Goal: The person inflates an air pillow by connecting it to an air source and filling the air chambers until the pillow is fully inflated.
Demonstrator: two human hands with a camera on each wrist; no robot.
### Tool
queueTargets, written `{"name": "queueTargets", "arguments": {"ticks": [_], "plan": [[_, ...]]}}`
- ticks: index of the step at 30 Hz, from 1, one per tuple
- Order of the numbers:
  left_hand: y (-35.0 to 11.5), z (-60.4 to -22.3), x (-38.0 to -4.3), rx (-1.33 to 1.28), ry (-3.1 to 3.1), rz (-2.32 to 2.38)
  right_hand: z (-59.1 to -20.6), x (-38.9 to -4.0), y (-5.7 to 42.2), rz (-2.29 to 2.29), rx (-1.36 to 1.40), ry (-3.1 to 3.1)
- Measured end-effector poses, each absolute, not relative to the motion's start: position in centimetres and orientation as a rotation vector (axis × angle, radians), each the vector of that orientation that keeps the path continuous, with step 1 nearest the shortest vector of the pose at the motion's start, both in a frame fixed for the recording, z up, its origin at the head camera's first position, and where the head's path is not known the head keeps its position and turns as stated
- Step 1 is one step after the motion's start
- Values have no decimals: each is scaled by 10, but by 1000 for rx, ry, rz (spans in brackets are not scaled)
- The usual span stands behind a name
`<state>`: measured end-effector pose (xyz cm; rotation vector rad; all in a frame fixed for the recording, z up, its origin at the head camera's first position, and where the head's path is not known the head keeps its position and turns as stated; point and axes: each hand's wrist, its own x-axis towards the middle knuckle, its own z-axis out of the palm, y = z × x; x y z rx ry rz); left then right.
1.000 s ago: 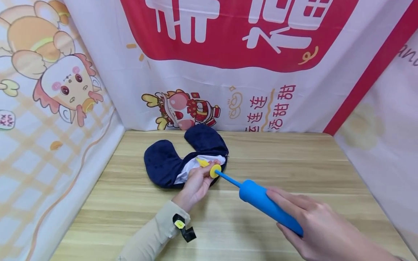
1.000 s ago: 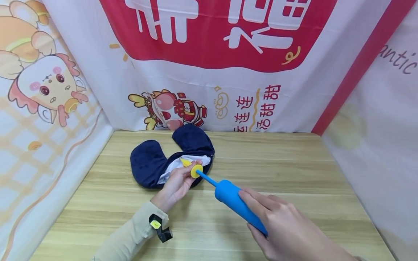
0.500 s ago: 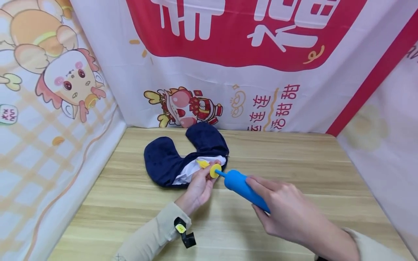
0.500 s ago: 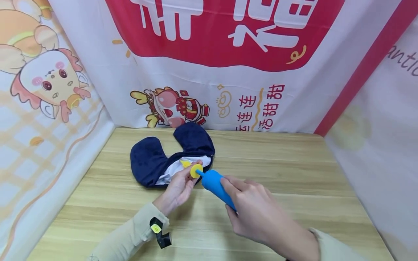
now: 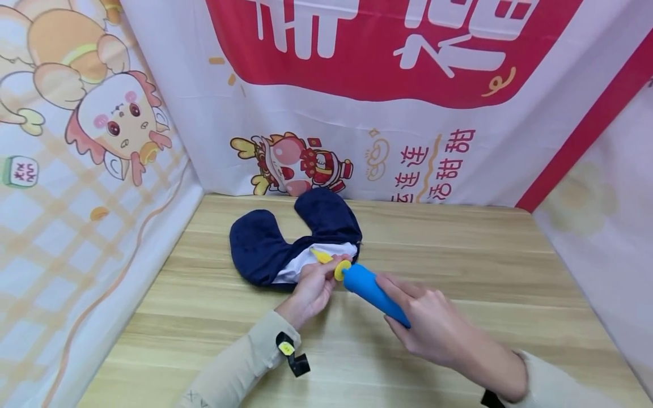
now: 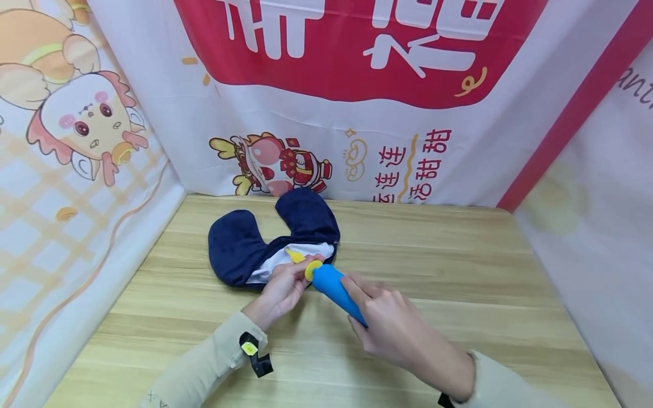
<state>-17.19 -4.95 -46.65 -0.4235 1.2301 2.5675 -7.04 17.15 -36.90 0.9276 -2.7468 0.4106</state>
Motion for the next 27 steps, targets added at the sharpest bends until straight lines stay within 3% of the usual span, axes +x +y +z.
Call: {"name": "queueTargets", "arguments": {"ticks": [12,27], "plan": [[-60,-472,-178,-461,1185,2592,-327,-18,213,349,773,-2903],[-42,-464,-156,-508,1242,2569,-365,-71,144,328,937,-2691]]}}
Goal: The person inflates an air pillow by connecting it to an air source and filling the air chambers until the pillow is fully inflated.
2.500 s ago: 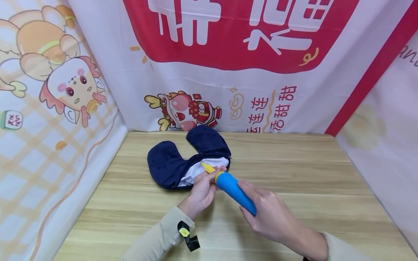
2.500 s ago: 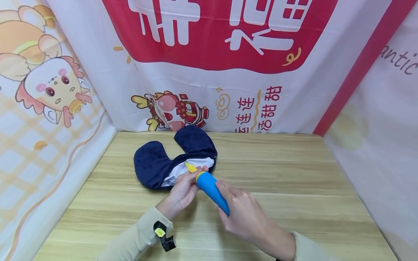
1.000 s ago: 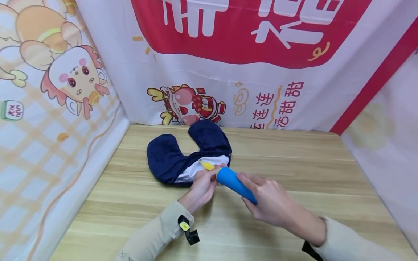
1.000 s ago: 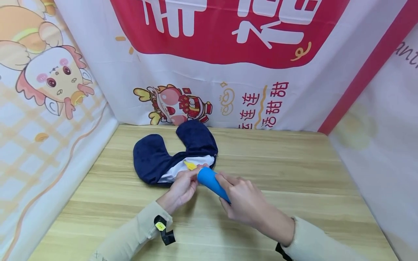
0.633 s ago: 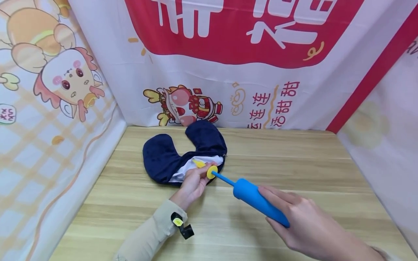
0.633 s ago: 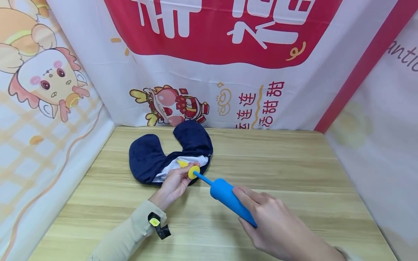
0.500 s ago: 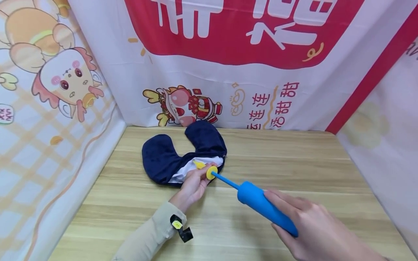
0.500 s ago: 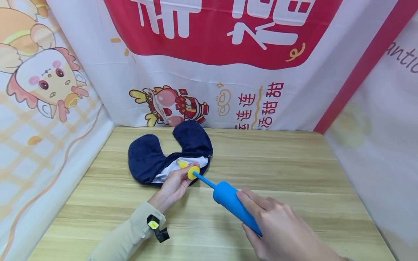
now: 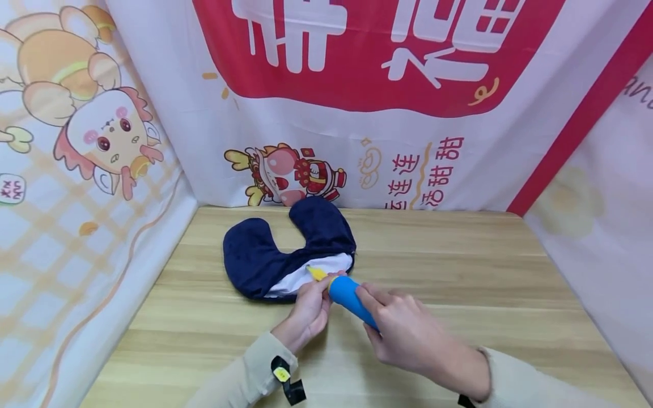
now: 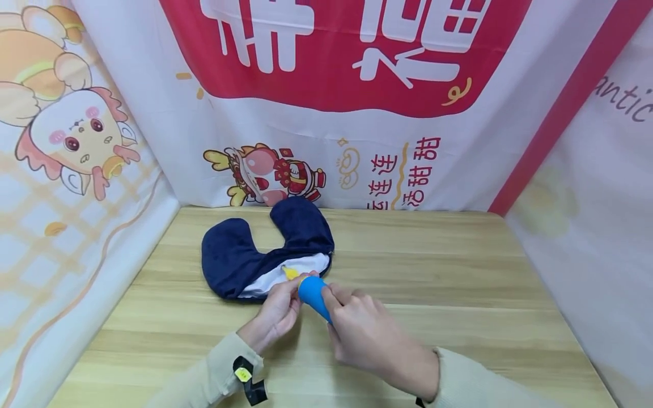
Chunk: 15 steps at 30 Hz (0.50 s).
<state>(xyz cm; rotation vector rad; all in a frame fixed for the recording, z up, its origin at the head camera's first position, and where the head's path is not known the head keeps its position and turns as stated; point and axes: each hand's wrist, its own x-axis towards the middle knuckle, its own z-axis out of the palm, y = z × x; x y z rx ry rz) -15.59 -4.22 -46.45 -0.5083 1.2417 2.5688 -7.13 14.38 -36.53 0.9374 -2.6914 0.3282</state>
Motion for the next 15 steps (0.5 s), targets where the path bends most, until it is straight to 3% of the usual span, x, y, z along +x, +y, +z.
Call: {"name": "queueTargets", "arguments": {"ticks": [6,15], "plan": [[-54,-469,-168,-406,1252,2572,-367,-67,159,345,962,-2716],[-70,-479,-181,-451,1249,2600,-344,-25,214,375,904,-2932]]}}
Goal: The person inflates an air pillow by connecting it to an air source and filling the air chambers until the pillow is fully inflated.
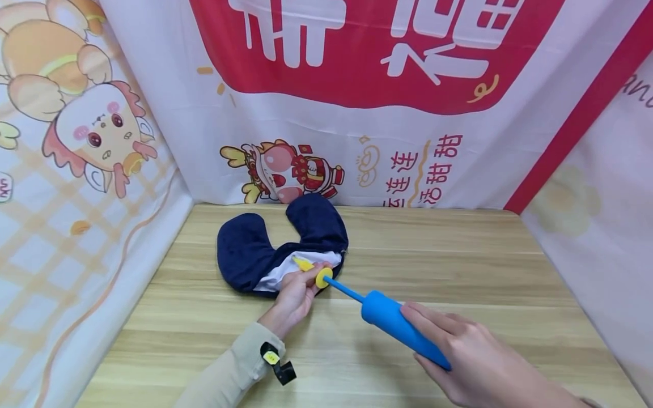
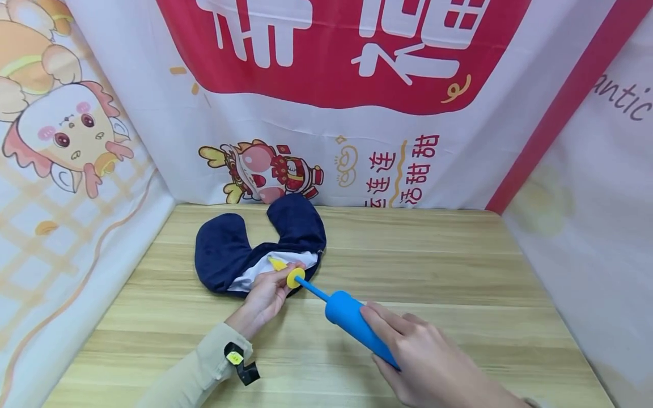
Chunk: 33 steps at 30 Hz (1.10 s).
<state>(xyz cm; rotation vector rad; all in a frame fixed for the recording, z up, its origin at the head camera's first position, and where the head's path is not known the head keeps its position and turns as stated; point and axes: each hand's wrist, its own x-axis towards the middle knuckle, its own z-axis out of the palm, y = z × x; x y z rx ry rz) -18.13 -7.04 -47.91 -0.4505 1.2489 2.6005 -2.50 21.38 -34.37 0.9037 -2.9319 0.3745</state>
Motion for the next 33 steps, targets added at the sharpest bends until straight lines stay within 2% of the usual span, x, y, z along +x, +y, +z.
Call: {"name": "queueTargets", "arguments": {"ticks": [4,8,14,20,27,33], "plan": [[-68,-476,-179,-443,1215,2616,-333,-18,221,341,846,-2953],[-61,-471,-174,-455,1180,2666,-331,-28,199,292,900,-2780],[-51,-466,-163,-487,1222,2639,-350,-50,159,262,919,-2649],[-47,-467,-158,-473,1280,2582,-377,-77,147,284,979,-2627],[-51,-472,-167,-386,1255,2570,-361,-59,175,332,983,-2745],[-61,-474,-176,-450,1227,2592,-343,-32,207,365,933,-2820]]}}
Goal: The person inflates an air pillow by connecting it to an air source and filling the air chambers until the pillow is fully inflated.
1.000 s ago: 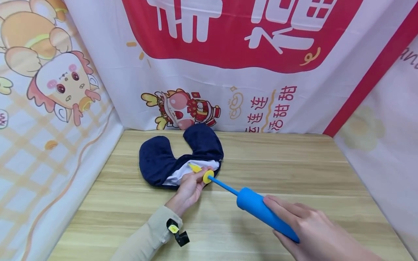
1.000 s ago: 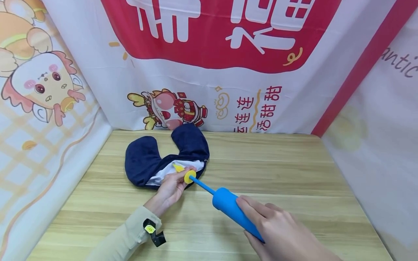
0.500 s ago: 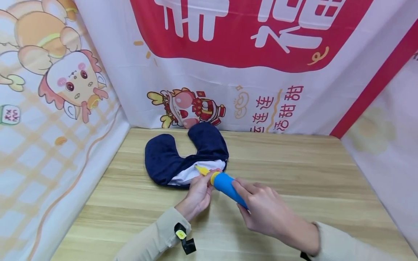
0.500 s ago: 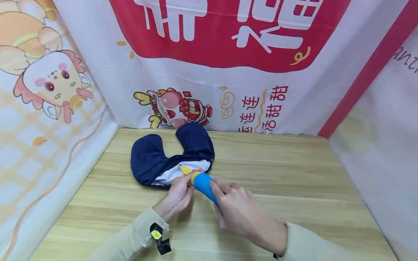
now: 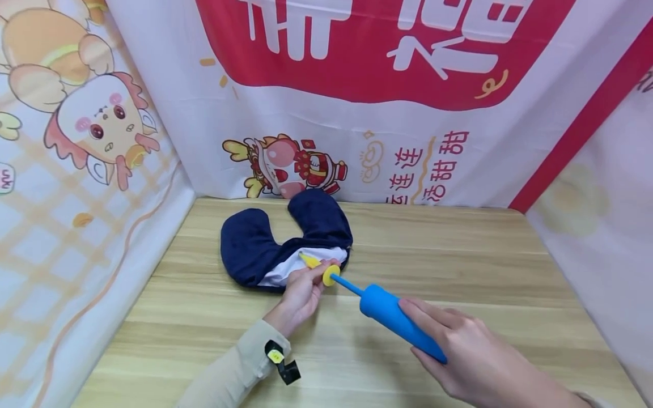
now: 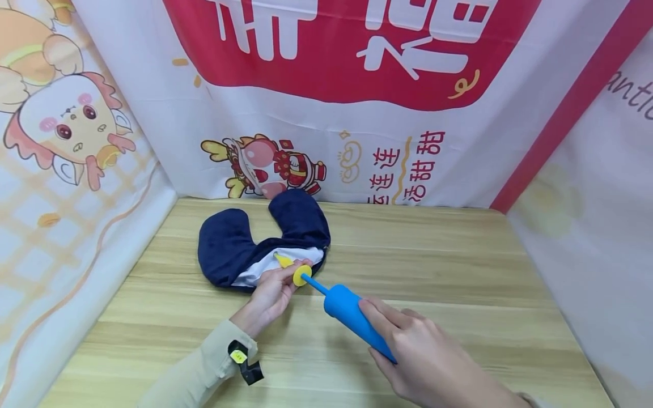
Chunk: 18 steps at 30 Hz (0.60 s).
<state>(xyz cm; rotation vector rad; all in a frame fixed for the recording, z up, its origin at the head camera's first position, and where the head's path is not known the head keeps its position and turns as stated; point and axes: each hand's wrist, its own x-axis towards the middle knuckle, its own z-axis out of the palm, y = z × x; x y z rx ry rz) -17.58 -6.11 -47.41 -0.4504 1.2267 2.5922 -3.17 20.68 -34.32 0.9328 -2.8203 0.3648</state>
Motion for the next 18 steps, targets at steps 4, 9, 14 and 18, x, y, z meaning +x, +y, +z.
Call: {"name": "queueTargets", "arguments": {"ticks": [4,9,14,18], "plan": [[-62,-472,-176,-456,1197,2622,-331,-21,216,354,847,-2855],[-55,-472,-168,-449,1144,2662,-325,-31,198,312,858,-2797],[-49,-471,-158,-476,1160,2662,-345,-47,169,312,892,-2674],[-47,-471,-154,-500,1222,2607,-368,-63,155,357,908,-2667]]}}
